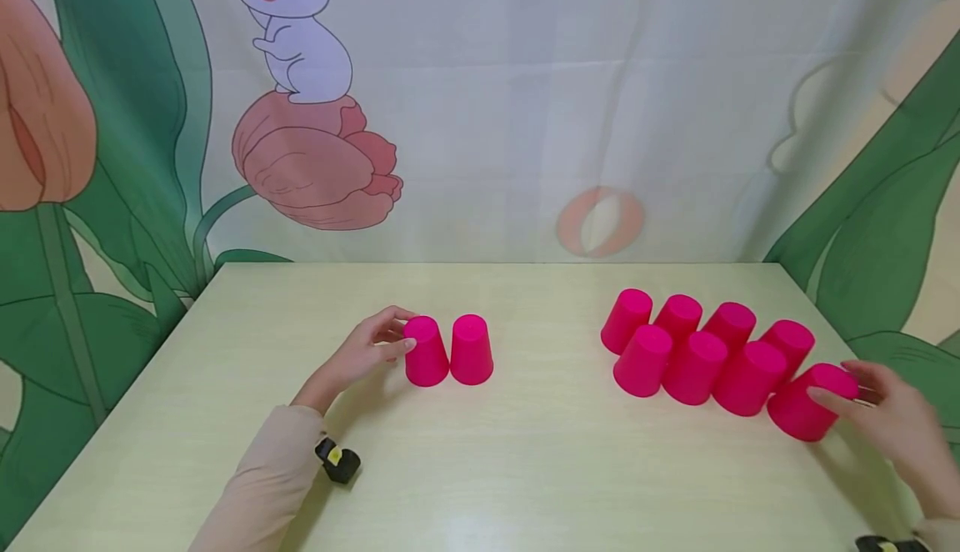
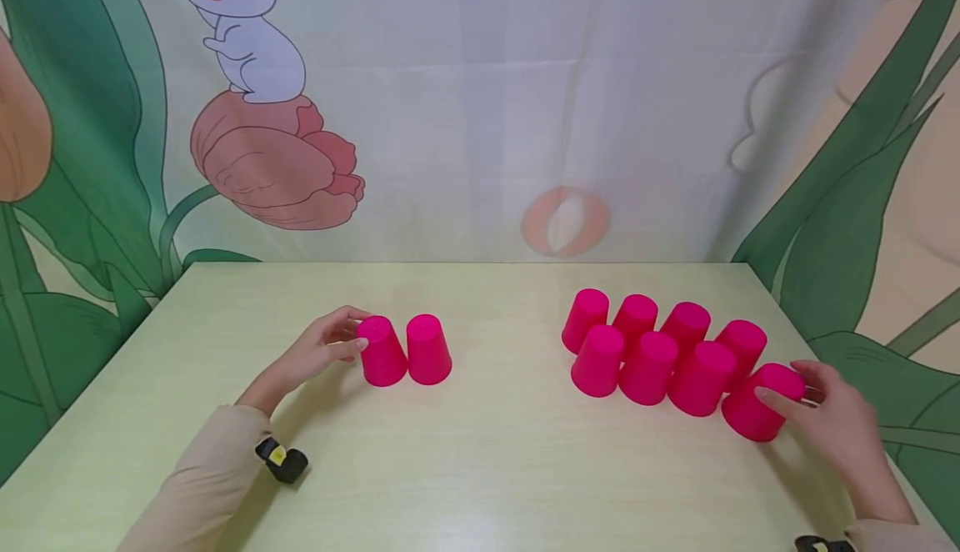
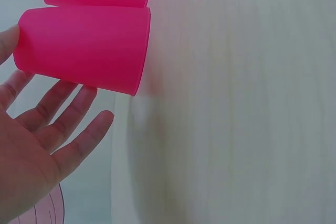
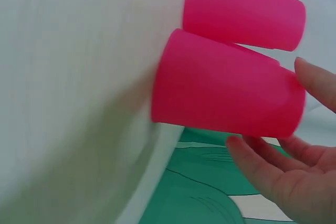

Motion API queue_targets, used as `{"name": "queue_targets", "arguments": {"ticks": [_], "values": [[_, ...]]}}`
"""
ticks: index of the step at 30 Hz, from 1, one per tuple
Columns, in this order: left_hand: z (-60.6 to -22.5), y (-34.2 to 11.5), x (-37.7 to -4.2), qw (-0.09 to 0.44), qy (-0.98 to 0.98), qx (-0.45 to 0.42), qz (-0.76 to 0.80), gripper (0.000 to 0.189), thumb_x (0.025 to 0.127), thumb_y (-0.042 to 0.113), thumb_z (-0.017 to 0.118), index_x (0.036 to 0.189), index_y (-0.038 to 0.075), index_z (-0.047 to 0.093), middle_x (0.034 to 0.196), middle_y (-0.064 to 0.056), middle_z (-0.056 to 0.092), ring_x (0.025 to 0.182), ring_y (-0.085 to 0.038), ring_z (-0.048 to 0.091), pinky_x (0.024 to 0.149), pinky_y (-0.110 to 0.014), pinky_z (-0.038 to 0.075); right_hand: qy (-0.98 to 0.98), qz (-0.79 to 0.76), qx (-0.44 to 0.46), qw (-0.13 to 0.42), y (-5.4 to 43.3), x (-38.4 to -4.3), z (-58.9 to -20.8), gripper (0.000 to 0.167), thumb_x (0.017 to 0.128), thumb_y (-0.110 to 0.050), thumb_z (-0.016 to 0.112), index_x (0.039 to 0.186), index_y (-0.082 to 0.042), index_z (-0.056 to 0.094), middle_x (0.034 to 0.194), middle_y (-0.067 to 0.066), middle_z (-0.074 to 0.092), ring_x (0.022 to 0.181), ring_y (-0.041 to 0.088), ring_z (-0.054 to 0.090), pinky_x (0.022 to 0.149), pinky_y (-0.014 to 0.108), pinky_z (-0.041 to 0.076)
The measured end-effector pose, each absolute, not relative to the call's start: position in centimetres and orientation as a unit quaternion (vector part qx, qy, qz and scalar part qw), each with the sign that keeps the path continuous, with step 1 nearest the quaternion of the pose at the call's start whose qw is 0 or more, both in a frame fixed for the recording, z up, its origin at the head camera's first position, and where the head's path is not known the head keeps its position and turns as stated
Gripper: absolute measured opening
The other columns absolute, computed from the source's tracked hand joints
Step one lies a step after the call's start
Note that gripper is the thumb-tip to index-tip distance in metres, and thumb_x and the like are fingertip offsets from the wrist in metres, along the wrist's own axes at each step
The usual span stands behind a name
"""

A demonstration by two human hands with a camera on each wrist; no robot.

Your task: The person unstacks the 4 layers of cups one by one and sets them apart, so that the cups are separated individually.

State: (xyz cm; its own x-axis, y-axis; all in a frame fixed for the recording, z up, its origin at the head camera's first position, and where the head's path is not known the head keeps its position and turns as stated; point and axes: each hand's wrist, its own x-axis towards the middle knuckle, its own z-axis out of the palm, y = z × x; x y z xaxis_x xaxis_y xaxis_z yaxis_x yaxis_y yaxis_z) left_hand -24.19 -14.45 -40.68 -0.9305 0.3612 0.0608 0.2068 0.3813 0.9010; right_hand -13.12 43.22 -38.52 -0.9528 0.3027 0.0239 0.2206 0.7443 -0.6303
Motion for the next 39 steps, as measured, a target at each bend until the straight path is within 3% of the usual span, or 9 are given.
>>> {"name": "queue_targets", "arguments": {"ticks": [3,8,12,14,17,23,27,30,39], "values": [[-40.6,-14.4,-24.2,0.073,0.830,0.172,0.525,0.034,0.086,0.014,0.059,0.119,0.007,0.051,0.110,-0.015,0.054,0.100,-0.031,0.051,0.077,-0.046,0.048,-0.921,0.345,-0.157,0.093,42.5,-13.0,-37.7,0.080,0.087,-0.040,0.057,0.136,0.012,0.021,0.131,0.037,0.029,0.112,0.052,0.032,0.085,0.056,0.040],[-40.6,-14.4,-24.1,0.068,0.844,0.172,0.503,0.037,0.086,0.015,0.061,0.120,0.010,0.050,0.112,-0.013,0.054,0.103,-0.031,0.051,0.081,-0.043,0.047,-0.907,0.355,-0.167,0.152,40.2,-12.8,-35.9,0.075,0.087,-0.040,0.057,0.141,-0.001,0.024,0.140,0.027,0.029,0.122,0.044,0.032,0.098,0.041,0.035],[-40.6,-14.4,-24.0,0.063,0.858,0.176,0.478,0.046,0.085,0.019,0.063,0.127,0.011,0.046,0.118,-0.013,0.053,0.106,-0.031,0.051,0.083,-0.042,0.046,-0.908,0.356,-0.140,0.172,37.5,-12.7,-34.7,0.070,0.087,-0.039,0.057,0.140,-0.004,0.029,0.138,0.024,0.034,0.118,0.043,0.038,0.086,0.023,0.045],[-40.6,-14.4,-23.9,0.061,0.863,0.182,0.468,0.050,0.086,0.022,0.062,0.132,0.013,0.043,0.121,-0.014,0.052,0.107,-0.031,0.050,0.083,-0.043,0.046,-0.908,0.362,-0.120,0.175,36.2,-12.7,-34.3,0.068,0.087,-0.038,0.058,0.140,-0.004,0.031,0.136,0.023,0.037,0.115,0.042,0.040,0.074,0.012,0.046],[-40.7,-14.3,-23.9,0.056,0.865,0.191,0.462,0.052,0.088,0.021,0.060,0.135,0.010,0.041,0.123,-0.015,0.051,0.108,-0.033,0.050,0.084,-0.044,0.046,-0.908,0.371,-0.087,0.176,34.4,-12.8,-33.9,0.065,0.087,-0.035,0.059,0.138,-0.005,0.034,0.132,0.022,0.040,0.112,0.042,0.042,0.062,0.007,0.041],[-40.6,-14.2,-23.8,0.051,0.866,0.192,0.459,0.045,0.087,0.016,0.060,0.129,0.004,0.047,0.112,-0.014,0.057,0.103,-0.032,0.052,0.081,-0.043,0.046,-0.907,0.392,-0.032,0.153,30.9,-13.2,-33.9,0.062,0.086,-0.033,0.061,0.136,-0.006,0.037,0.130,0.020,0.043,0.112,0.041,0.043,0.065,0.009,0.042],[-40.4,-14.2,-23.8,0.053,0.868,0.188,0.456,0.042,0.086,0.019,0.062,0.126,0.009,0.051,0.108,-0.009,0.059,0.101,-0.028,0.053,0.080,-0.040,0.047,-0.907,0.393,0.008,0.151,29.0,-13.9,-34.2,0.060,0.085,-0.029,0.063,0.134,-0.004,0.040,0.127,0.021,0.046,0.111,0.041,0.045,0.075,0.033,0.051],[-40.3,-14.2,-23.9,0.054,0.867,0.190,0.458,0.040,0.086,0.020,0.063,0.123,0.011,0.052,0.107,-0.008,0.059,0.100,-0.026,0.053,0.079,-0.039,0.047,-0.905,0.396,0.031,0.154,27.8,-14.6,-34.5,0.057,0.084,-0.027,0.064,0.131,-0.002,0.043,0.124,0.021,0.048,0.109,0.040,0.047,0.079,0.052,0.047],[-40.3,-14.2,-24.1,0.052,0.864,0.191,0.464,0.038,0.085,0.019,0.063,0.120,0.012,0.053,0.106,-0.008,0.059,0.098,-0.026,0.053,0.079,-0.039,0.047,-0.895,0.423,0.069,0.122,24.9,-16.2,-35.1,0.057,0.083,-0.028,0.067,0.129,-0.003,0.044,0.122,0.019,0.050,0.110,0.036,0.048,0.085,0.049,0.045]]}}
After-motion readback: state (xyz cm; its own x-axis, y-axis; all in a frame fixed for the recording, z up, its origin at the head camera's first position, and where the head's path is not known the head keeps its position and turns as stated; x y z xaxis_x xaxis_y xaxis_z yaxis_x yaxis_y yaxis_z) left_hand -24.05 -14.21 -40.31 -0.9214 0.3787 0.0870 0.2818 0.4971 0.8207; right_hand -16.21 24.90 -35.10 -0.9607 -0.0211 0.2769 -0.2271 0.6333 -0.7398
